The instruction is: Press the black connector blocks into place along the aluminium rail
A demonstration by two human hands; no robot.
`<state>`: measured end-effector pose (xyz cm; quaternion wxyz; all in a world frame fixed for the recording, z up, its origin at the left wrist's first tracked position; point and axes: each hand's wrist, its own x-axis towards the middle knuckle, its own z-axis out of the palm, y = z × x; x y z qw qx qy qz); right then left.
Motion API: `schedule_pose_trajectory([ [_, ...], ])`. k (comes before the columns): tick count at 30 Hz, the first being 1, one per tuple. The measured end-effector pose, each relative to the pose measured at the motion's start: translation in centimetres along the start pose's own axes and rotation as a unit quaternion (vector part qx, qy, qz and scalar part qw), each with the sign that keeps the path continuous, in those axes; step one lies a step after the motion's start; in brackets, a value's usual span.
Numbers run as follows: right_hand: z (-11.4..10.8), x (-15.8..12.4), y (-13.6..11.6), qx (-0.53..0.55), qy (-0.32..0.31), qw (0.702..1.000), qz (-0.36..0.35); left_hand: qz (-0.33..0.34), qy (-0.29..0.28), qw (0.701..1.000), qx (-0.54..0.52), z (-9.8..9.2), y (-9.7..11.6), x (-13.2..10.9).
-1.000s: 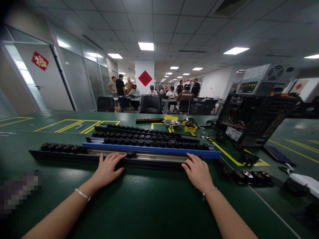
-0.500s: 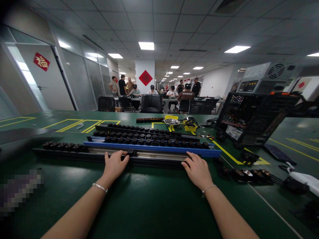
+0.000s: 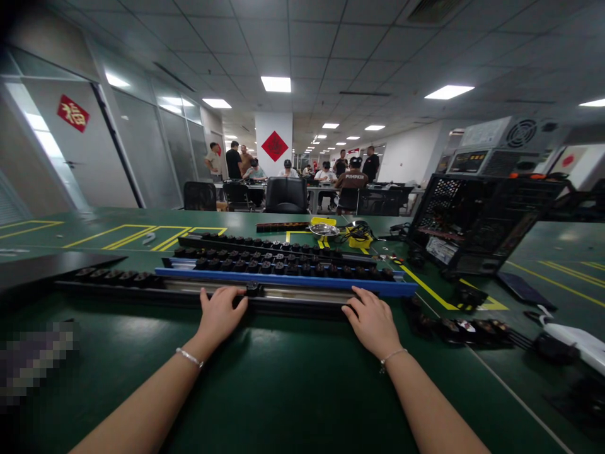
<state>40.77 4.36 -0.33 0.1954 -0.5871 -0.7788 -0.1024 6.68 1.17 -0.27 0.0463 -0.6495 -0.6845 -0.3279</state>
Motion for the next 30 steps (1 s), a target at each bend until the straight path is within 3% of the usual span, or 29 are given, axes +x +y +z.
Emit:
schedule_pose_trajectory([
  [26,-0.5,-0.2,-0.4,0.011,-0.008,1.0,0.009,0.122,-0.069,0.99,0.004,0.1,1.5,-0.4],
  [30,-0.5,-0.2,-1.0,0.028,-0.003,0.999,-0.023,0.124,-0.086,0.988,0.016,0.0,2.0,-0.5],
])
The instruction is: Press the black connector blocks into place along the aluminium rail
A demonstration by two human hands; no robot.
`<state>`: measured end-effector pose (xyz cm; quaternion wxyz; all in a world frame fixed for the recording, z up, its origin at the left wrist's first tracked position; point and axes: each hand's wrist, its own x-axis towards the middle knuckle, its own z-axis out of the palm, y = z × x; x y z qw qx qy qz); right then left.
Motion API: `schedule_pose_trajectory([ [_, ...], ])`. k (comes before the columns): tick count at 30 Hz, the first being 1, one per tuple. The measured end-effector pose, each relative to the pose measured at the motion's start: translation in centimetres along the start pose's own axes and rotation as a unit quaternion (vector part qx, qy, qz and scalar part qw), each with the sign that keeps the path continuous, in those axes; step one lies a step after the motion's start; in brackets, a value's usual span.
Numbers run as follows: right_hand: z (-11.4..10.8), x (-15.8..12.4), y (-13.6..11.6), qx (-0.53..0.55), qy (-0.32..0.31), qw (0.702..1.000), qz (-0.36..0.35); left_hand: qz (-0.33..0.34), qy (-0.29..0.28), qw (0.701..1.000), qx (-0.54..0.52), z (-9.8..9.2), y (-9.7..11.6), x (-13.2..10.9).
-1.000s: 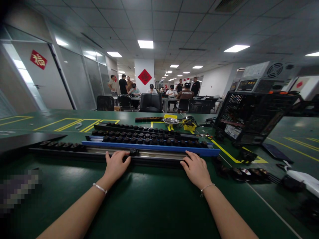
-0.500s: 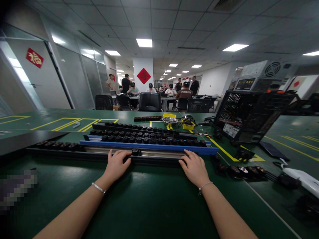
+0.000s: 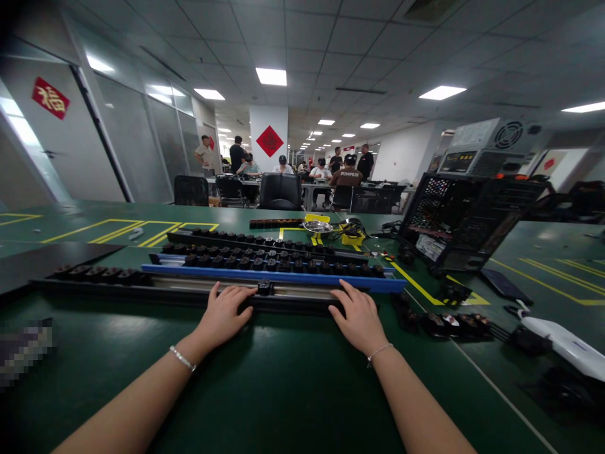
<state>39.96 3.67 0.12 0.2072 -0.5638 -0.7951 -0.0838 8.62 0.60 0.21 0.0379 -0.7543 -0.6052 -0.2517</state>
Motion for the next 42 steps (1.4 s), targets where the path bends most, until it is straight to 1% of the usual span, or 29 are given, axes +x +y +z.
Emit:
schedule_pose_trajectory([
  [3,0.2,-0.1,-1.3,0.011,-0.014,0.999,-0.042,-0.004,-0.012,1.0,0.008,-0.1,0.3,0.0],
  [6,0.4,-0.3,-3.2,0.021,-0.027,0.997,-0.072,-0.005,-0.024,1.0,0.013,-0.3,0.6,0.1],
  [9,0.6,-0.3,-5.3,0.035,-0.035,0.995,-0.082,-0.009,-0.039,0.999,0.022,-0.4,0.9,0.1],
  [10,0.8,-0.1,-5.9,0.038,-0.031,0.996,-0.071,-0.01,-0.041,0.999,0.025,-0.4,1.0,0.1],
  [14,1.5,1.2,-8.7,0.059,-0.005,0.998,0.01,-0.012,-0.04,0.998,0.041,-0.4,1.2,0.1],
  [19,2.3,3.7,-12.9,0.111,0.007,0.99,0.092,-0.007,-0.034,0.998,0.05,-0.2,1.4,0.0],
  [21,2.5,4.3,-14.3,0.116,0.015,0.985,0.128,-0.012,-0.029,0.998,0.053,-0.1,1.4,0.0],
  [22,2.6,4.5,-14.8,0.115,0.014,0.984,0.135,-0.014,-0.028,0.998,0.054,0.0,1.5,0.0],
  [25,3.0,4.7,-15.4,0.107,0.019,0.986,0.13,-0.017,-0.026,0.998,0.054,0.1,1.5,-0.1],
  [29,3.4,4.7,-15.2,0.121,0.049,0.982,0.137,-0.008,-0.021,0.999,0.044,0.2,1.3,-0.1],
  [34,3.3,4.7,-14.9,0.139,0.05,0.979,0.141,0.016,0.006,0.998,0.056,0.9,0.8,-0.2],
  [38,3.0,4.6,-14.8,0.151,0.059,0.977,0.135,0.018,0.0,0.998,0.064,1.2,0.5,-0.1],
  [42,3.0,4.5,-14.7,0.148,0.067,0.978,0.134,0.014,-0.004,0.998,0.062,1.0,0.5,-0.1],
])
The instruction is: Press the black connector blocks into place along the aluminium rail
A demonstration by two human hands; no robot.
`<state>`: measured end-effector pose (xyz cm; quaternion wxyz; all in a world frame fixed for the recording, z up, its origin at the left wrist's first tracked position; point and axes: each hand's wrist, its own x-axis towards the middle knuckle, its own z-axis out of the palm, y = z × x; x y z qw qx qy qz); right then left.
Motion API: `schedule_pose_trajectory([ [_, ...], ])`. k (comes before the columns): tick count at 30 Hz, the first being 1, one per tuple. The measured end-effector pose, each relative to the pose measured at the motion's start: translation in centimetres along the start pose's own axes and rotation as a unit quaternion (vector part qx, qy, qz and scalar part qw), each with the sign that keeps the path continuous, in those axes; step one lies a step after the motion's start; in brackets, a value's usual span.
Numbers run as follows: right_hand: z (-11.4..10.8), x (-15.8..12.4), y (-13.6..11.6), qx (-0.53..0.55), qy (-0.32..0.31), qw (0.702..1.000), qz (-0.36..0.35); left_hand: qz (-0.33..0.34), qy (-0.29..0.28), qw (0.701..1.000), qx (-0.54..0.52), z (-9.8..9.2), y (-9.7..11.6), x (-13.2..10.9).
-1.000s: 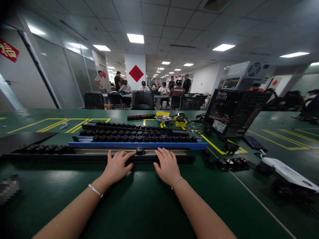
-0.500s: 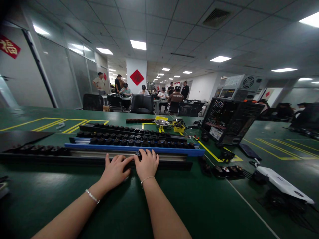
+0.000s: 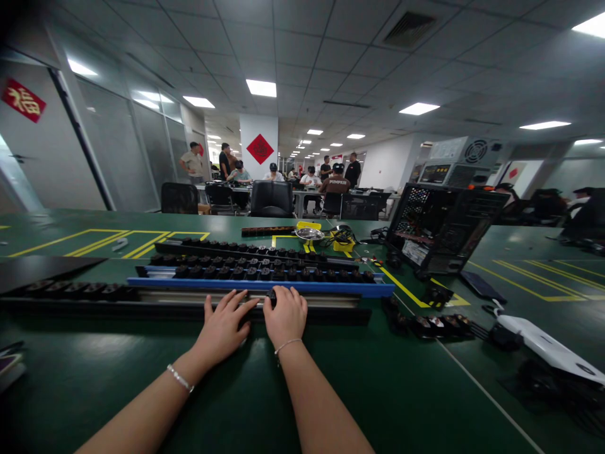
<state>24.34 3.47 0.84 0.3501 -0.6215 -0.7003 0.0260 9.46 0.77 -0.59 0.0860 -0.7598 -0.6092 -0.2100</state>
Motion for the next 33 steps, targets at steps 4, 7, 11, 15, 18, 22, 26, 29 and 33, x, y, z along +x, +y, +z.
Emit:
schedule_pose_trajectory([
  [4,-0.1,0.0,0.4,-0.012,0.011,1.0,0.013,-0.001,-0.004,1.0,-0.001,-0.1,0.1,0.0],
  [7,-0.2,0.1,0.8,-0.017,0.02,0.999,0.027,-0.002,-0.001,1.0,0.004,0.0,0.1,0.0],
  [11,-0.2,0.1,0.9,-0.014,0.041,0.998,0.039,-0.001,0.011,1.0,0.013,0.2,0.0,0.0],
  [15,-0.2,0.3,1.2,-0.016,0.051,0.997,0.051,0.001,0.01,1.0,0.016,0.2,-0.1,-0.1],
  [18,-0.6,0.3,1.7,-0.026,0.048,0.996,0.066,0.001,0.013,1.0,0.014,0.1,-0.1,-0.1],
  [22,-1.4,0.3,2.4,-0.031,0.025,0.996,0.08,0.002,0.014,1.0,0.011,0.2,-0.1,-0.1],
  [26,-2.1,0.4,2.9,-0.026,-0.003,0.996,0.087,0.0,0.011,1.0,0.015,0.2,-0.1,-0.2],
  [29,-2.0,0.4,3.1,-0.021,-0.007,0.996,0.089,-0.001,0.009,1.0,0.016,0.2,-0.1,-0.2],
  [33,-1.4,0.3,3.1,-0.021,0.027,0.995,0.091,-0.001,0.005,1.0,0.015,0.0,0.0,-0.2],
])
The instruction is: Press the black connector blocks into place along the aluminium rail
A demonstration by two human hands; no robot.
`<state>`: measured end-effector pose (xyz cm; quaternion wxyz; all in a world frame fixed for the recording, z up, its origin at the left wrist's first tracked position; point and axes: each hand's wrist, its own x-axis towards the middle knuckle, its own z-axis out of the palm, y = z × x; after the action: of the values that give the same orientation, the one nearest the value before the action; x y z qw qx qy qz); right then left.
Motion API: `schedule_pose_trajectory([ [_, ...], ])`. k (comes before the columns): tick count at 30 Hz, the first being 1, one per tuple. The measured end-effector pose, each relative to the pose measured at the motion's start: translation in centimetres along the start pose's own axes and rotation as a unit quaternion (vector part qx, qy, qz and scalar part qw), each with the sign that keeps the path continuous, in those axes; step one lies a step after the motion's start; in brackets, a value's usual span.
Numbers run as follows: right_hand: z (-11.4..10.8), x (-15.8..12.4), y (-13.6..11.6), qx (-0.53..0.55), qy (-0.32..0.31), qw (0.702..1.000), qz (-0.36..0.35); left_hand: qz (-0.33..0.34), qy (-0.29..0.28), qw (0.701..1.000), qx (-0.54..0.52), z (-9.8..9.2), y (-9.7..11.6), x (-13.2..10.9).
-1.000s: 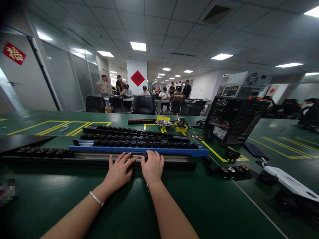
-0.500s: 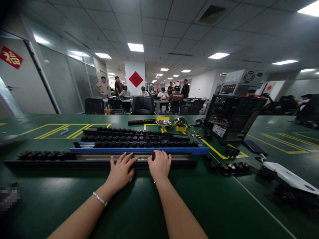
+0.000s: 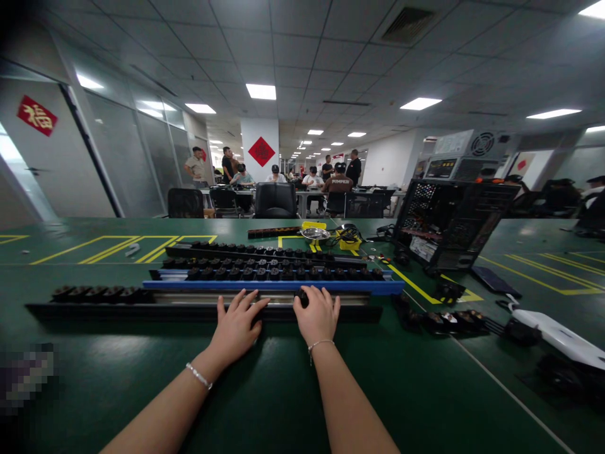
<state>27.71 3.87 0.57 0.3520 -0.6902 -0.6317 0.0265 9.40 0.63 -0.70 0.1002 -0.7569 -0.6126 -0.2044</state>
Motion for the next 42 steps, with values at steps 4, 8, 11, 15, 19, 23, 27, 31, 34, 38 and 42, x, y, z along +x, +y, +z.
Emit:
schedule_pose_trajectory([
  [4,0.3,0.0,0.3,0.005,0.024,1.0,-0.005,-0.001,-0.002,1.0,-0.003,-0.1,0.0,0.0],
  [8,0.2,0.3,0.9,0.0,0.029,1.0,-0.005,-0.001,0.0,1.0,-0.006,0.0,0.0,0.0],
  [11,0.0,0.4,1.1,-0.005,0.029,1.0,-0.006,0.001,0.0,1.0,-0.007,-0.1,0.0,0.0],
  [15,0.0,0.4,1.1,-0.007,0.03,1.0,-0.001,0.0,-0.004,1.0,-0.006,-0.2,0.0,0.0],
  [19,-0.1,0.5,1.2,-0.011,0.033,0.999,0.007,0.0,-0.003,1.0,-0.007,-0.2,0.0,0.0],
  [23,-0.2,0.6,1.4,-0.013,0.029,0.999,0.009,-0.002,-0.005,1.0,-0.006,-0.2,0.0,0.1],
  [27,-0.4,0.7,1.6,-0.02,0.026,0.999,0.017,-0.004,-0.004,1.0,-0.009,-0.3,0.1,0.1],
  [31,-0.7,0.9,2.0,-0.023,0.032,0.999,0.025,-0.007,-0.007,1.0,-0.004,-0.5,0.3,0.1],
  [34,-0.8,0.9,2.1,-0.024,0.035,0.999,0.024,-0.008,-0.008,1.0,-0.002,-0.6,0.3,0.0],
  [38,-0.9,0.9,2.3,-0.024,0.039,0.999,0.022,-0.004,-0.002,1.0,-0.004,-0.4,0.1,0.0],
  [42,-1.1,1.1,2.8,-0.032,0.045,0.998,0.036,-0.001,0.005,1.0,-0.005,-0.2,0.0,0.0],
])
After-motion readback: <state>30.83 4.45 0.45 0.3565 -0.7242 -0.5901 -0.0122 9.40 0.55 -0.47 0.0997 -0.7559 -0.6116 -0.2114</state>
